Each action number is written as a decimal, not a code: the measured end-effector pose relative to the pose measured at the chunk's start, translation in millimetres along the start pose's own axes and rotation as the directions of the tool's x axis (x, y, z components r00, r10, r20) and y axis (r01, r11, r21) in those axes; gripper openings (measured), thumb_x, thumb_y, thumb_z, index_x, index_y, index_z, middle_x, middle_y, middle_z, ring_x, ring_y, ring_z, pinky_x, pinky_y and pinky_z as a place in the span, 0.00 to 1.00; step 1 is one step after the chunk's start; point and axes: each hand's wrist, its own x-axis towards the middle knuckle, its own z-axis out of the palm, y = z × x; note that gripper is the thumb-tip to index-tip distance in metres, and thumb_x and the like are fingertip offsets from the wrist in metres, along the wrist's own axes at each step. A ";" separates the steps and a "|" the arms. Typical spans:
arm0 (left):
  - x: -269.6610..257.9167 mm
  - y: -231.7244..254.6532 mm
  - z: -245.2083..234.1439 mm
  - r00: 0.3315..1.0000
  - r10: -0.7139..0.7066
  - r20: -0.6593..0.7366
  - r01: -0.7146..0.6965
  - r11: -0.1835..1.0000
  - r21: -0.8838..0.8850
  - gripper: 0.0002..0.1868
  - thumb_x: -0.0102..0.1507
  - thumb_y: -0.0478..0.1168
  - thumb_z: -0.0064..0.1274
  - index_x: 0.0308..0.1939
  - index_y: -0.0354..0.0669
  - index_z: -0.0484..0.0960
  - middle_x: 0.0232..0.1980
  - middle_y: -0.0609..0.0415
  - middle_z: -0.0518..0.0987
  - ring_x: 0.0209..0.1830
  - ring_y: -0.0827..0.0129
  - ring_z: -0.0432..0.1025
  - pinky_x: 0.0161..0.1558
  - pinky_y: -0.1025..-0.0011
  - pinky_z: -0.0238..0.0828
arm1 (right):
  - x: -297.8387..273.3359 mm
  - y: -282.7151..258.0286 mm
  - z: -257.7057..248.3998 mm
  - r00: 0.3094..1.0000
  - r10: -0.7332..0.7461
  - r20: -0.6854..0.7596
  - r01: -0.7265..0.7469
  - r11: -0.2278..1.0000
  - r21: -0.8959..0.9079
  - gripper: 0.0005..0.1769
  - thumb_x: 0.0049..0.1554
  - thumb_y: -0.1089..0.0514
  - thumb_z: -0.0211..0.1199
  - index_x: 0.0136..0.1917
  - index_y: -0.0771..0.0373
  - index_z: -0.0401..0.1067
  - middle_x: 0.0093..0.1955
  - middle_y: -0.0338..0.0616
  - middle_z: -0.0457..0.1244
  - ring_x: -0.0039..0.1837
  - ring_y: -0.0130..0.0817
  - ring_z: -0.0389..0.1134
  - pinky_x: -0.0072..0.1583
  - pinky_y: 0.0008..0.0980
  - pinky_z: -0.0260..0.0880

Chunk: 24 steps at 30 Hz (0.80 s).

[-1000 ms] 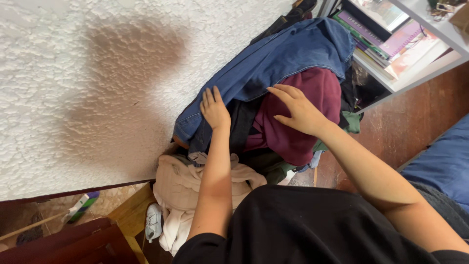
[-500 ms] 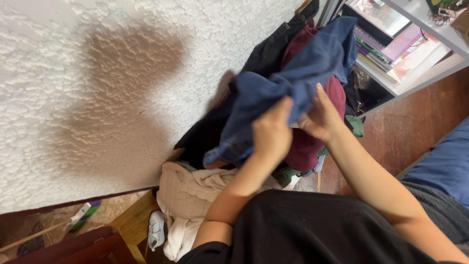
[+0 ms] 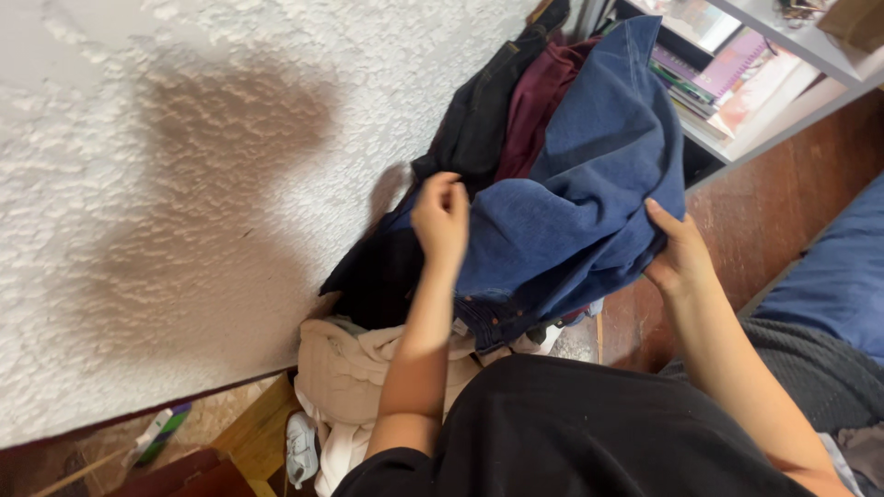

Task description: The person sorts through a pile of clothes on the floor, picking up and examining items such as a black shirt, socks, a sweater, and a jacket. They also handle a small orange spray bottle and a red plastic container during the process.

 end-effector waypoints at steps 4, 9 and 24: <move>11.4 -80.9 11.8 0.996 0.043 0.076 -0.058 0.975 0.216 0.15 0.62 0.39 0.59 0.51 0.39 0.80 0.45 0.50 0.83 0.39 0.63 0.79 0.44 0.64 0.74 | -24.4 -15.2 -7.2 0.987 -0.157 0.031 0.155 0.986 0.068 0.33 0.59 0.58 0.66 0.74 0.69 0.60 0.70 0.59 0.61 0.69 0.50 0.67 0.72 0.52 0.69; -9.7 -100.0 44.0 0.970 -0.012 0.244 -0.056 0.962 0.269 0.17 0.62 0.45 0.61 0.51 0.41 0.81 0.47 0.49 0.83 0.42 0.59 0.79 0.46 0.62 0.75 | -49.7 -49.8 -32.9 0.861 -0.502 0.078 0.490 0.861 0.134 0.34 0.63 0.58 0.68 0.77 0.66 0.59 0.74 0.48 0.62 0.77 0.46 0.64 0.82 0.52 0.62; -6.3 7.8 119.1 0.812 -0.248 0.528 0.105 0.952 0.287 0.29 0.50 0.52 0.67 0.48 0.36 0.84 0.45 0.40 0.86 0.47 0.47 0.80 0.51 0.56 0.76 | -169.2 -114.3 -59.8 0.742 -0.670 0.039 0.660 0.719 -0.217 0.26 0.65 0.63 0.62 0.74 0.70 0.63 0.71 0.52 0.64 0.73 0.43 0.67 0.78 0.44 0.65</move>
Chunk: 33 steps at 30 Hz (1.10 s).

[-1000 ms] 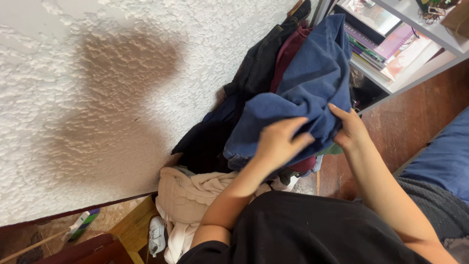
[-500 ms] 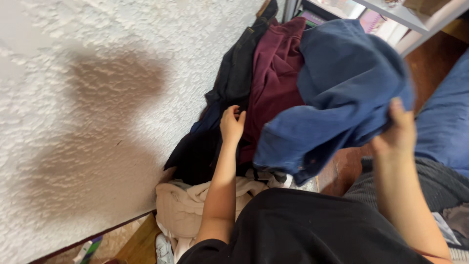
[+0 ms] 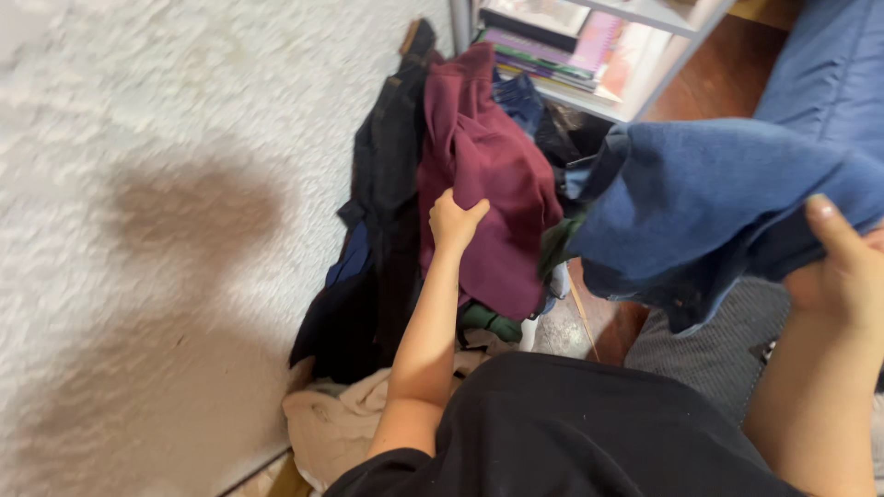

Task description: The person sorts through a pile of clothes on the floor, picking up and examining items such as a black shirt, socks, a sweater, and a jacket. They also handle a small orange spray bottle and a red plastic container during the process.

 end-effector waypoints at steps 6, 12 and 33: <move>-28.4 83.4 10.8 0.930 0.367 -0.001 -0.333 0.844 -0.421 0.23 0.52 0.42 0.67 0.48 0.33 0.83 0.43 0.43 0.87 0.44 0.60 0.82 0.49 0.65 0.78 | -34.7 26.3 -59.0 0.982 0.059 -0.181 -0.065 0.998 -0.027 0.13 0.69 0.71 0.57 0.67 0.74 0.67 0.65 0.54 0.66 0.67 0.42 0.69 0.74 0.41 0.68; -59.5 152.5 38.3 0.854 0.511 0.098 -0.350 0.703 -0.619 0.20 0.55 0.36 0.66 0.49 0.31 0.82 0.44 0.49 0.86 0.43 0.70 0.79 0.49 0.70 0.77 | -75.6 24.0 -84.4 0.934 0.109 -0.341 -0.110 0.994 0.016 0.23 0.64 0.63 0.61 0.71 0.71 0.67 0.70 0.49 0.65 0.72 0.39 0.66 0.75 0.40 0.63; -290.5 342.3 222.9 0.172 0.903 0.393 -0.340 0.429 -0.837 0.20 0.56 0.37 0.63 0.52 0.37 0.81 0.46 0.46 0.84 0.48 0.61 0.82 0.54 0.67 0.78 | -206.7 -69.3 -160.5 0.782 -0.126 -0.611 0.045 0.988 -0.146 0.43 0.49 0.55 0.79 0.72 0.70 0.65 0.66 0.45 0.66 0.68 0.36 0.68 0.71 0.37 0.66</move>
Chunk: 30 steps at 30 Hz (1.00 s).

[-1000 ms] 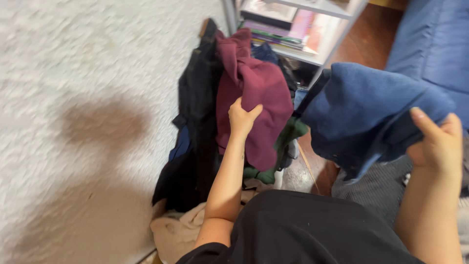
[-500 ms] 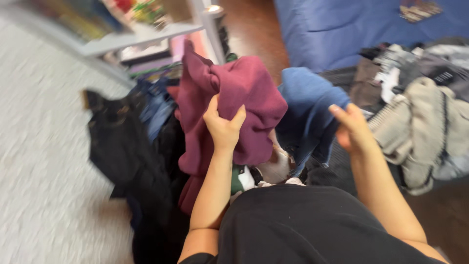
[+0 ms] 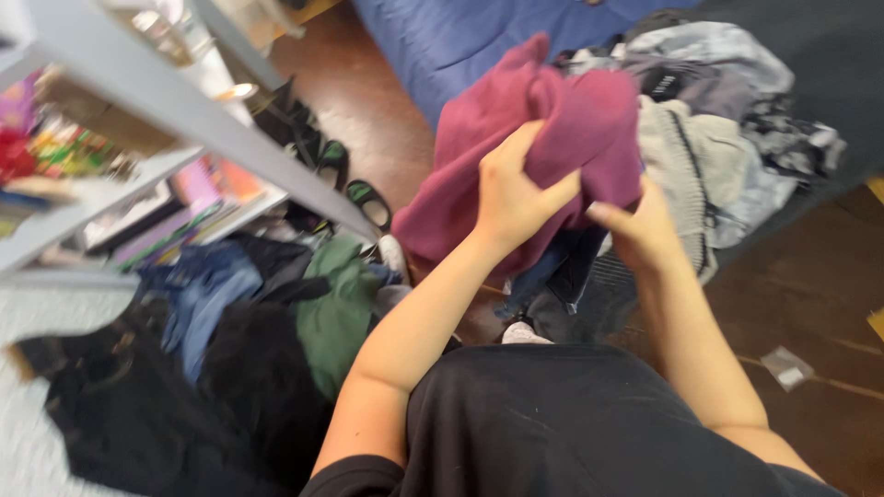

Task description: The person sorts through a pile of clothes on the floor, picking up and examining items such as a black shirt, socks, a sweater, and a jacket. They also handle a small orange spray bottle and a red plastic container during the process.

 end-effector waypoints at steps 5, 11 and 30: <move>70.3 -17.8 106.0 0.959 0.284 -0.019 -0.284 0.959 0.015 0.31 0.57 0.45 0.67 0.60 0.37 0.74 0.56 0.42 0.81 0.55 0.54 0.78 0.57 0.64 0.76 | 31.1 -71.1 -61.6 0.944 -0.312 -0.107 0.297 0.945 -0.139 0.45 0.54 0.48 0.80 0.76 0.67 0.63 0.70 0.43 0.64 0.73 0.36 0.67 0.76 0.35 0.66; 151.5 -60.3 177.7 0.954 0.117 0.275 -0.205 0.926 0.318 0.34 0.64 0.57 0.60 0.63 0.36 0.72 0.60 0.40 0.80 0.58 0.48 0.77 0.58 0.58 0.74 | 93.9 -137.6 -186.0 0.978 -0.114 -0.173 0.066 0.963 -0.262 0.32 0.68 0.42 0.63 0.75 0.65 0.65 0.70 0.45 0.63 0.72 0.40 0.62 0.67 0.43 0.63; -44.3 -76.0 -102.4 0.971 -0.221 -0.092 0.216 0.646 0.732 0.32 0.60 0.43 0.62 0.68 0.45 0.73 0.73 0.46 0.69 0.73 0.53 0.64 0.70 0.48 0.56 | 183.3 12.3 61.1 0.754 0.158 0.637 0.386 0.679 -0.625 0.44 0.64 0.57 0.62 0.86 0.62 0.43 0.83 0.59 0.52 0.84 0.45 0.51 0.79 0.39 0.48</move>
